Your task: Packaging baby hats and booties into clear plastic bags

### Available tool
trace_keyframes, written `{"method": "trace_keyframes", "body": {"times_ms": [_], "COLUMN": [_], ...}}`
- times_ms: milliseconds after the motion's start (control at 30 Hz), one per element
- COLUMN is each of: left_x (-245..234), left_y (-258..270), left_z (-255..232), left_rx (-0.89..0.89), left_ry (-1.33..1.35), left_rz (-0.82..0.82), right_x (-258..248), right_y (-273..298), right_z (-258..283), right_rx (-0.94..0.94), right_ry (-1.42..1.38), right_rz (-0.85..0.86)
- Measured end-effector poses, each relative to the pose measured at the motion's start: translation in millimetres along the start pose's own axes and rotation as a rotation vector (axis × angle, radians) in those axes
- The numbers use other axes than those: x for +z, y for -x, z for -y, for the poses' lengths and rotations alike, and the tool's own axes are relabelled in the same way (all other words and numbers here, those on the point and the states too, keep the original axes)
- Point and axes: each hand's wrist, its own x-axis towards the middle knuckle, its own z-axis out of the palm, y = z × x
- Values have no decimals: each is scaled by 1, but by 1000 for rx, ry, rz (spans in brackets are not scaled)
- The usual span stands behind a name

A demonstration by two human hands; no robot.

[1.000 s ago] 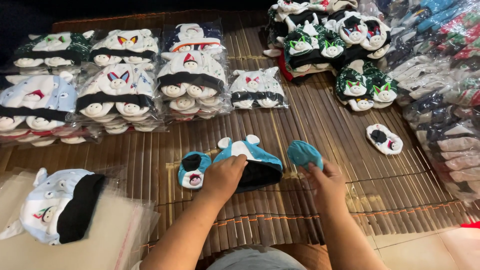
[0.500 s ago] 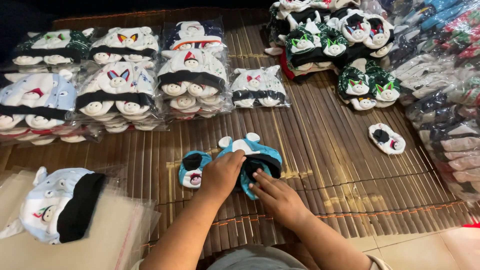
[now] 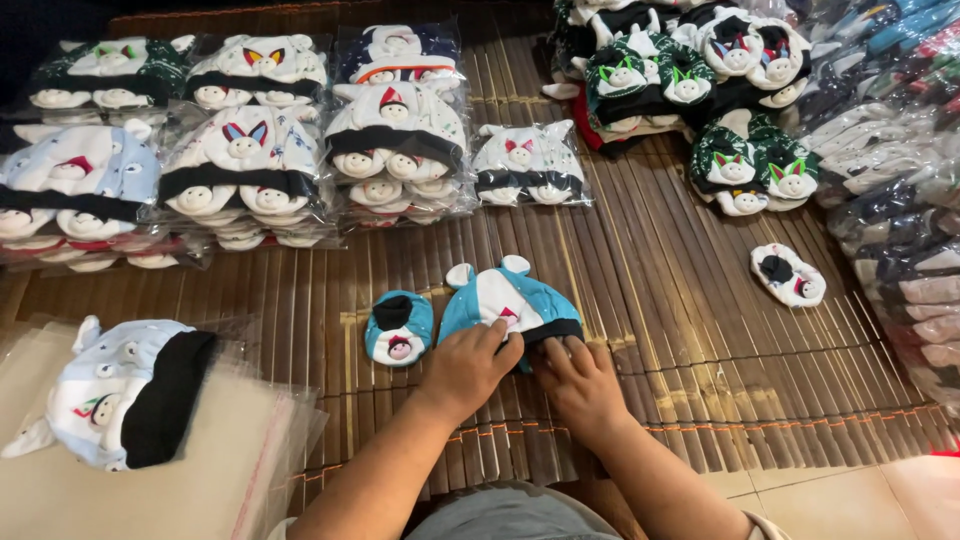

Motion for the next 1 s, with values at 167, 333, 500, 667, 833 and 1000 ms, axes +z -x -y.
{"method": "trace_keyframes", "body": {"times_ms": [167, 333, 500, 667, 833, 1000], "left_x": [-3, -11, -22, -18, -16, 16], "left_y": [8, 23, 24, 29, 33, 25], "left_z": [2, 11, 16, 11, 8, -22], "left_rx": [2, -11, -39, -74, -97, -674], "left_ry": [43, 174, 420, 425, 438, 13], "left_rz": [18, 112, 147, 133, 148, 803], "right_x": [-4, -8, -28, -34, -17, 10], "right_y": [1, 8, -9, -32, -78, -122], "right_z": [-6, -14, -21, -10, 19, 50], "right_rx": [72, 118, 90, 113, 94, -1], "right_ry": [-12, -150, -232, -300, -421, -614], "right_rz": [-22, -17, 12, 19, 18, 98]}}
